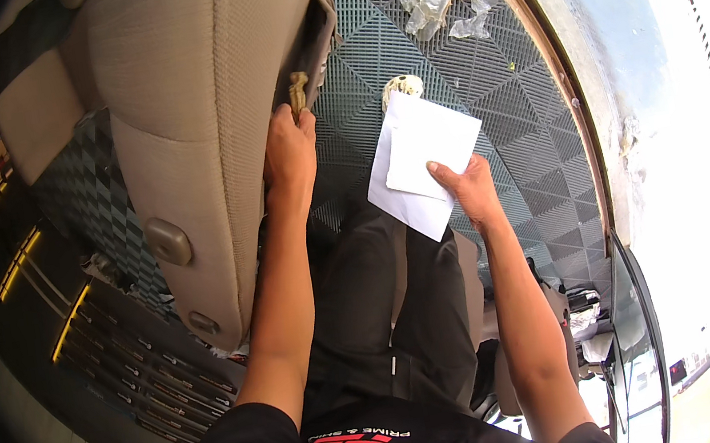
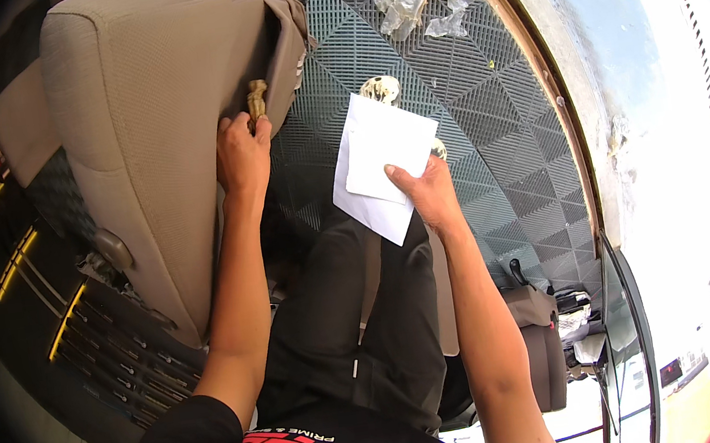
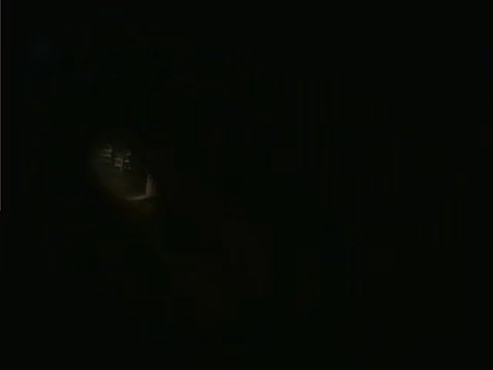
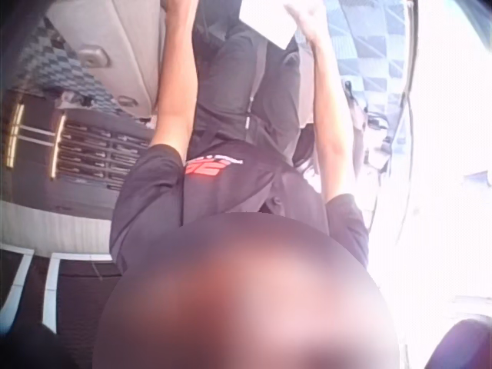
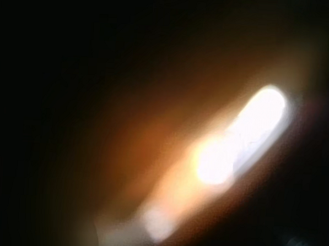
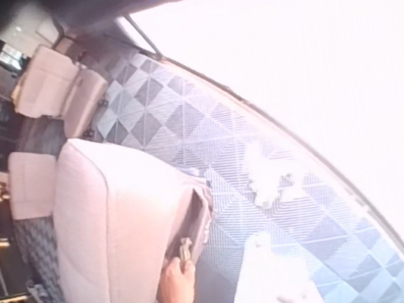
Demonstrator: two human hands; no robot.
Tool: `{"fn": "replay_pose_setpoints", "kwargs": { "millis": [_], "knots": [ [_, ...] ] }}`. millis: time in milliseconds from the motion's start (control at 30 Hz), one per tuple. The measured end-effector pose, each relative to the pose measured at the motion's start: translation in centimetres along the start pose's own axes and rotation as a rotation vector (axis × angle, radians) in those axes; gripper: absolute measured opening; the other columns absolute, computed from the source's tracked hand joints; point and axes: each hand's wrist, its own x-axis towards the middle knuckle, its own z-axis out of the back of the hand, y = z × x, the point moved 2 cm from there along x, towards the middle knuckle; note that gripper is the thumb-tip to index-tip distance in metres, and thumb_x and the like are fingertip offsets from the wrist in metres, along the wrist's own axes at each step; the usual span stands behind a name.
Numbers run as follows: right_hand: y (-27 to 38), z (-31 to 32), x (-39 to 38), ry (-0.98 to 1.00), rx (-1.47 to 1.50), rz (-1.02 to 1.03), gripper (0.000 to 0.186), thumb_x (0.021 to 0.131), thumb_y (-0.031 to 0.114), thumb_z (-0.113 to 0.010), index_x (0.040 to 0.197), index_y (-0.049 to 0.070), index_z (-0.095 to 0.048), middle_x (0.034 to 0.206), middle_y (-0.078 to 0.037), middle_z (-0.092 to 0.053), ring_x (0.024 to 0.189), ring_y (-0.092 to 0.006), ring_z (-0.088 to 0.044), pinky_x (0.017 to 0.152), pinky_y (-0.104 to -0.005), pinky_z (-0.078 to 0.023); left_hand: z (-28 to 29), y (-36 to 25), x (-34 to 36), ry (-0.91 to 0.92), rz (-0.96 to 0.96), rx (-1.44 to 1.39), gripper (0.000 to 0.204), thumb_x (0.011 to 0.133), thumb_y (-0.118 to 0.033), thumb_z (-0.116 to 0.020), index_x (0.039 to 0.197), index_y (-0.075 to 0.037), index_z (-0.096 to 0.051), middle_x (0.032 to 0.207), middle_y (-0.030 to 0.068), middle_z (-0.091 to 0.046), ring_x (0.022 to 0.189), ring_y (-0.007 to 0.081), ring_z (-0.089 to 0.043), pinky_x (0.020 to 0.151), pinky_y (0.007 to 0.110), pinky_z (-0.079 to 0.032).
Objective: The person removes a car seat cover, cleans the foam and frame, and refits the cover over the seat. They handle the seat cushion, foam, and cover, then place the reupholstered seat upright.
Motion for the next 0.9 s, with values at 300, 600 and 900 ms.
{"fn": "replay_pose_setpoints", "kwargs": {
  "millis": [300, 600, 900],
  "knots": [
    [3.2, 1.0, 0.3, 0.105, 0.248, 0.085, 0.035, 0.096, 0.012, -0.075, 0.125, -0.004, -0.066, 0.114, -0.012, -0.075, 0.103, -0.0193, -0.071, 0.094, -0.0356, -0.057, 1.6, -1.8, -4.9, 1.012, -0.014, -0.886, 0.027, 0.106, -0.023, -0.067, 0.114, 0.002, -0.071, 0.089, 0.0048, -0.072, 0.071, 0.0065, -0.063, 0.06, 0.023, -0.051],
    [3.8, 0.8, -1.5, 0.236, 0.42, 0.012, 0.041, 0.097, 0.016, -0.076, 0.13, -0.003, -0.062, 0.118, -0.011, -0.073, 0.105, -0.0178, -0.071, 0.096, -0.0349, -0.058, -0.1, -4.3, -4.1, 1.059, -0.156, -0.851, 0.029, 0.102, -0.022, -0.074, 0.119, 0.0, -0.071, 0.084, 0.0024, -0.072, 0.069, 0.0043, -0.062, 0.058, 0.022, -0.046],
    [2.9, 1.4, -0.6, 0.211, 0.411, 0.094, 0.05, 0.093, 0.018, -0.083, 0.133, -0.002, -0.062, 0.123, -0.011, -0.072, 0.109, -0.0183, -0.07, 0.096, -0.0366, -0.059, -0.4, 0.6, -1.0, -0.201, -0.32, -0.401, 0.05, 0.111, -0.036, -0.054, 0.147, -0.002, -0.055, 0.144, 0.0181, -0.062, 0.135, 0.0295, -0.056, 0.114, 0.041, -0.044]
  ]
}}
